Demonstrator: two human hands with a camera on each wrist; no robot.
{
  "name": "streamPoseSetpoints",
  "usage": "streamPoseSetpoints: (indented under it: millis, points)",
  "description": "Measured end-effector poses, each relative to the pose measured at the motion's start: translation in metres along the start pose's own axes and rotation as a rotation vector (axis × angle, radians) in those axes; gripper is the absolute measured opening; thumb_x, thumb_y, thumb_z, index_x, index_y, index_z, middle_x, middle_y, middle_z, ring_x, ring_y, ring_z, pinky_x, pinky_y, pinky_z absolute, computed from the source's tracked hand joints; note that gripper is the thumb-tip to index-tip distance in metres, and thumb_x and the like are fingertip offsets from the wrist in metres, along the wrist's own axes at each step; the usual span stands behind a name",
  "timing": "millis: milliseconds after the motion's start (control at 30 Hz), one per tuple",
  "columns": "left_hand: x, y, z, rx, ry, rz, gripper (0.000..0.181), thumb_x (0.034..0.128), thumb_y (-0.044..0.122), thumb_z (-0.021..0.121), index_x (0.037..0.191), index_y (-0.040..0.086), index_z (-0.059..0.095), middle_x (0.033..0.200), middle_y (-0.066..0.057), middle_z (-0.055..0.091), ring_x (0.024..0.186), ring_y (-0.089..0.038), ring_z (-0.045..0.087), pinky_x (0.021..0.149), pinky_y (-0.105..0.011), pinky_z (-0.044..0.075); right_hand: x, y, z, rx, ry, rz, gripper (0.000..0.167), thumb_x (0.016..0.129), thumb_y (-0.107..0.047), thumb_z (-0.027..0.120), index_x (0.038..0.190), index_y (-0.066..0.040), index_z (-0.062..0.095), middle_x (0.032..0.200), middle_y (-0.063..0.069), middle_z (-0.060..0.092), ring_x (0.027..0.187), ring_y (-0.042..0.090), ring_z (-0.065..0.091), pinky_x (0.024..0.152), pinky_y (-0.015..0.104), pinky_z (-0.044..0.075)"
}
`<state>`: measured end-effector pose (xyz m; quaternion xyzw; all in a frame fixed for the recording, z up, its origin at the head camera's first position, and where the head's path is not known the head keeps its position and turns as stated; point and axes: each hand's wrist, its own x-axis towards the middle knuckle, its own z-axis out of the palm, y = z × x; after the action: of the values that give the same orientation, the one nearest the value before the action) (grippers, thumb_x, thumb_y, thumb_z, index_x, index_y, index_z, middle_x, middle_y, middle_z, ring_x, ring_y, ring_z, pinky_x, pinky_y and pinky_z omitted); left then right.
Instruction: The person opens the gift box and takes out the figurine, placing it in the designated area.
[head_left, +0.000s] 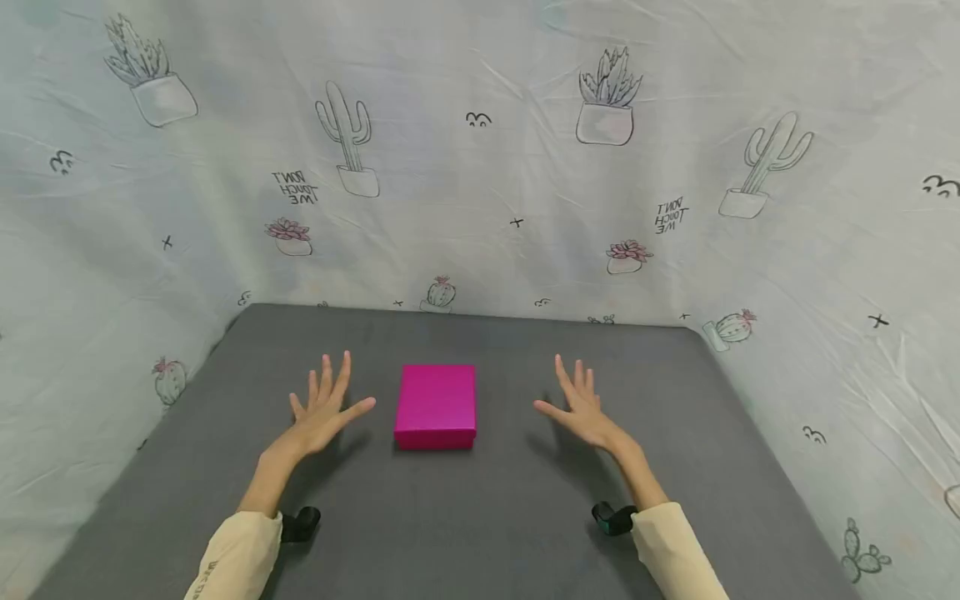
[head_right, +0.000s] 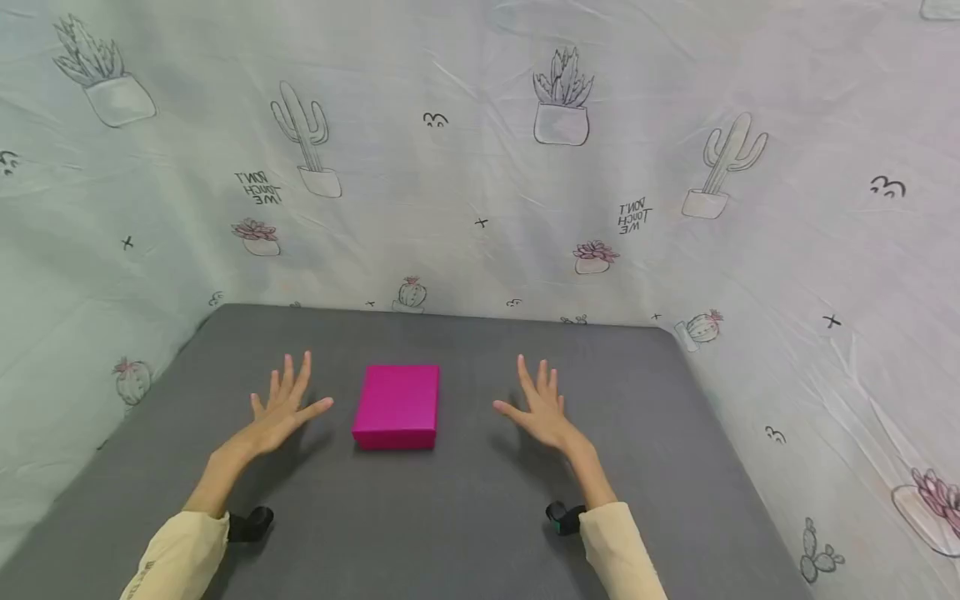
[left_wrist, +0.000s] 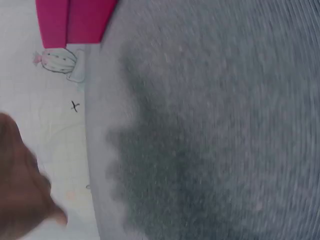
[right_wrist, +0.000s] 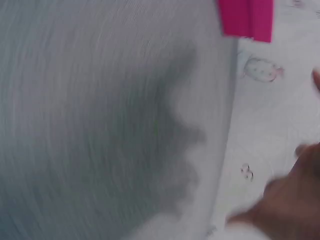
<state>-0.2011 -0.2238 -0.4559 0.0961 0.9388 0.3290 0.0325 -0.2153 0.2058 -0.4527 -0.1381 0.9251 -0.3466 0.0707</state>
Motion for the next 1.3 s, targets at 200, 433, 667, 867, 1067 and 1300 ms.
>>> streamPoseSetpoints:
  millis: [200,433,667,867,1067,1300]
  points:
    - [0.000,0.008,0.006,-0.377,-0.164,0.128,0.090,0.0972,0.038,0.049,0.150,0.021,-0.022,0.155,-0.009,-0.029,0.140,-0.040,-0.022,0.100,-0.074,-0.014,0.011,-0.011,0.024,0.436,-0.162,-0.252,0.087,0.093,-0.021,0.064,0.155,-0.024,0.003,0.160,-0.001,-0.007,0.146,0.026,-0.011,0.112,0.063,0.009]
    - [0.010,0.011,0.013,-0.582,-0.257,0.279,0.087,0.0962,0.017,0.056,0.153,0.011,-0.009,0.160,-0.008,-0.012,0.145,-0.037,-0.006,0.111,-0.065,0.005,0.026,-0.015,0.041,0.681,-0.189,-0.430,0.083,0.087,-0.001,0.069,0.153,-0.007,0.020,0.159,0.005,0.017,0.146,0.022,0.014,0.111,0.059,0.019]
    - [0.019,0.011,0.016,-0.610,-0.314,0.301,0.086,0.0911,0.011,0.066,0.154,0.007,0.008,0.160,-0.010,0.005,0.145,-0.033,0.012,0.112,-0.043,0.021,0.033,-0.016,0.046,0.717,-0.199,-0.411,0.074,0.083,0.003,0.072,0.145,0.005,0.034,0.151,0.025,0.027,0.140,0.031,0.028,0.108,0.048,0.033]
    - [0.022,0.010,0.018,-0.625,-0.334,0.302,0.093,0.0835,0.008,0.075,0.152,-0.002,0.013,0.159,-0.017,0.009,0.143,-0.034,0.016,0.110,-0.037,0.025,0.038,-0.022,0.051,0.660,-0.237,-0.376,0.075,0.079,0.003,0.075,0.142,0.011,0.035,0.147,0.028,0.031,0.135,0.039,0.033,0.103,0.041,0.041]
    - [0.026,0.006,0.021,-0.544,-0.281,0.255,0.095,0.0770,0.012,0.081,0.150,-0.002,0.022,0.156,-0.019,0.019,0.140,-0.036,0.025,0.108,-0.037,0.032,0.039,-0.031,0.061,0.519,-0.219,-0.351,0.076,0.077,0.000,0.078,0.142,0.007,0.038,0.145,0.022,0.039,0.130,0.034,0.044,0.098,0.038,0.046]
    - [0.025,0.002,0.025,-0.487,-0.215,0.220,0.092,0.0727,0.014,0.084,0.145,-0.007,0.031,0.149,-0.026,0.031,0.132,-0.041,0.038,0.103,-0.036,0.040,0.036,-0.041,0.077,0.323,-0.090,-0.398,0.080,0.074,-0.013,0.083,0.140,0.006,0.042,0.140,0.020,0.046,0.117,0.028,0.057,0.090,0.034,0.052]
